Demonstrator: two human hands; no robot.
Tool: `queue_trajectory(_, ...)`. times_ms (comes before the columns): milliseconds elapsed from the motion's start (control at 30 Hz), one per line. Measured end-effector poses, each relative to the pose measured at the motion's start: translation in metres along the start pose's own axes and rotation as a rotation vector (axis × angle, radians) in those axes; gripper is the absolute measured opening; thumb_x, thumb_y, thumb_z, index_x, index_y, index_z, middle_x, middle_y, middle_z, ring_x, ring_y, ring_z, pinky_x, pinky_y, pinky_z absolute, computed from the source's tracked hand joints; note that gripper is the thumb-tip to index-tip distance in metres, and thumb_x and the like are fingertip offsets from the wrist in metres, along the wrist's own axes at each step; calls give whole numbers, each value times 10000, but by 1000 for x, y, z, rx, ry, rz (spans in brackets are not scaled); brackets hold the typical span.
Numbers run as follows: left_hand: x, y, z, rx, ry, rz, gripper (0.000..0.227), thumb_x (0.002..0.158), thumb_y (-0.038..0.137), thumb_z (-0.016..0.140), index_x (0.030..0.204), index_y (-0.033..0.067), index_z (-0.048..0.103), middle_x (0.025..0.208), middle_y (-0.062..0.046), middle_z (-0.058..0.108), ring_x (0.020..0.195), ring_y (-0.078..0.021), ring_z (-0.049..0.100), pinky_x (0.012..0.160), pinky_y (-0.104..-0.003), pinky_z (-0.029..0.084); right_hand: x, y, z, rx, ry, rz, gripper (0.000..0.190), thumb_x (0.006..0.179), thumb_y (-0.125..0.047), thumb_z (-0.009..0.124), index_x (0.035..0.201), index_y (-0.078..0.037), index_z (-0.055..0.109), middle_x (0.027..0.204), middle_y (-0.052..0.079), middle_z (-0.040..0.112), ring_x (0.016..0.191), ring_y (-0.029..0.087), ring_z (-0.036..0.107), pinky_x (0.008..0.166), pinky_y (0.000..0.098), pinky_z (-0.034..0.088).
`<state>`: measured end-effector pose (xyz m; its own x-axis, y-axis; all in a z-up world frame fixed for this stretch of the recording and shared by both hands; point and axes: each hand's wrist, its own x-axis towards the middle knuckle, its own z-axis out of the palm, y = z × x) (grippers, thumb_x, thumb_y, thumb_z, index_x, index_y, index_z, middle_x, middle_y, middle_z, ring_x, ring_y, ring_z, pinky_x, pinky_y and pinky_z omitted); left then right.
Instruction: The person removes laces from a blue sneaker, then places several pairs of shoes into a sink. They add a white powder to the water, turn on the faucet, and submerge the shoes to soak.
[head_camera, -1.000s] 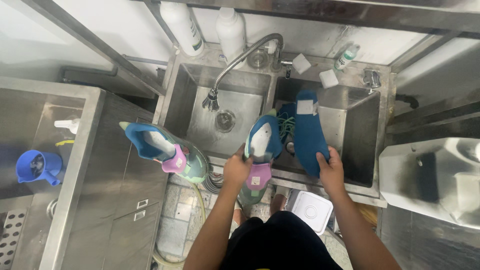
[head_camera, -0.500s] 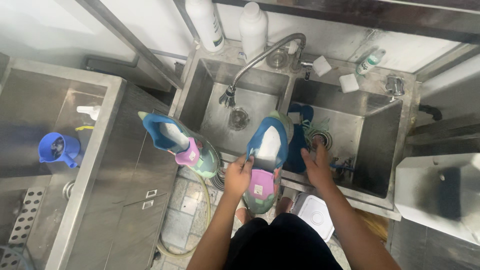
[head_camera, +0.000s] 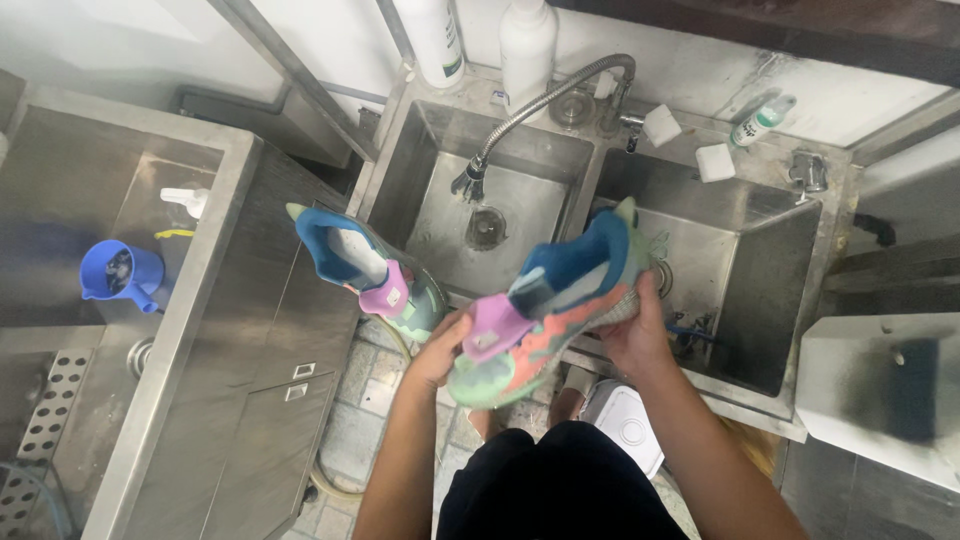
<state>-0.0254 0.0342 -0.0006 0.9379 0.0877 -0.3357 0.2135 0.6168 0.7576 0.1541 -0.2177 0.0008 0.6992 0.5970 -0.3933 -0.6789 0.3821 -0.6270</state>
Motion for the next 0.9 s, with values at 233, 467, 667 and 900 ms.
queue_trajectory(233, -19, 8, 4, 191, -79, 278, 994, 830, 445, 801, 1604, 58, 313, 1497, -154, 489, 1399, -256, 481, 1173, -398, 360, -8, -19, 16, 1, 65, -64, 749, 999, -682, 374, 1416, -74, 508, 1365, 144, 619, 1230, 313, 634, 983, 522, 552)
queue_trajectory(467, 2, -4, 10, 122, 376, 141, 663, 887, 420, 699, 1382, 34, 485, 1267, -202, 607, 1085, -276, 690, 837, -404, 617, -11, -29, 10, -146, 38, -95, 634, 991, -548, 510, 1418, -81, 467, 1341, 125, 614, 1191, 291, 644, 992, 546, 564)
queue_trajectory(667, 5, 2, 13, 123, 457, -3, 657, 931, 519, 596, 1312, -12, 537, 1151, -242, 705, 932, -306, 748, 701, -343, 625, -3, -40, -14, -367, 82, -65, 610, 1007, -483, 499, 1430, -60, 376, 1238, 160, 643, 1040, 297, 694, 882, 503, 590)
queue_trajectory(900, 22, -12, 18, -14, 491, 94, 718, 884, 292, 724, 1456, 13, 391, 1322, -169, 587, 1067, -191, 698, 829, -332, 613, 16, -41, -48, -253, 78, -49, 646, 920, -142, 542, 1515, -93, 297, 1371, 152, 555, 1165, 268, 626, 957, 458, 542)
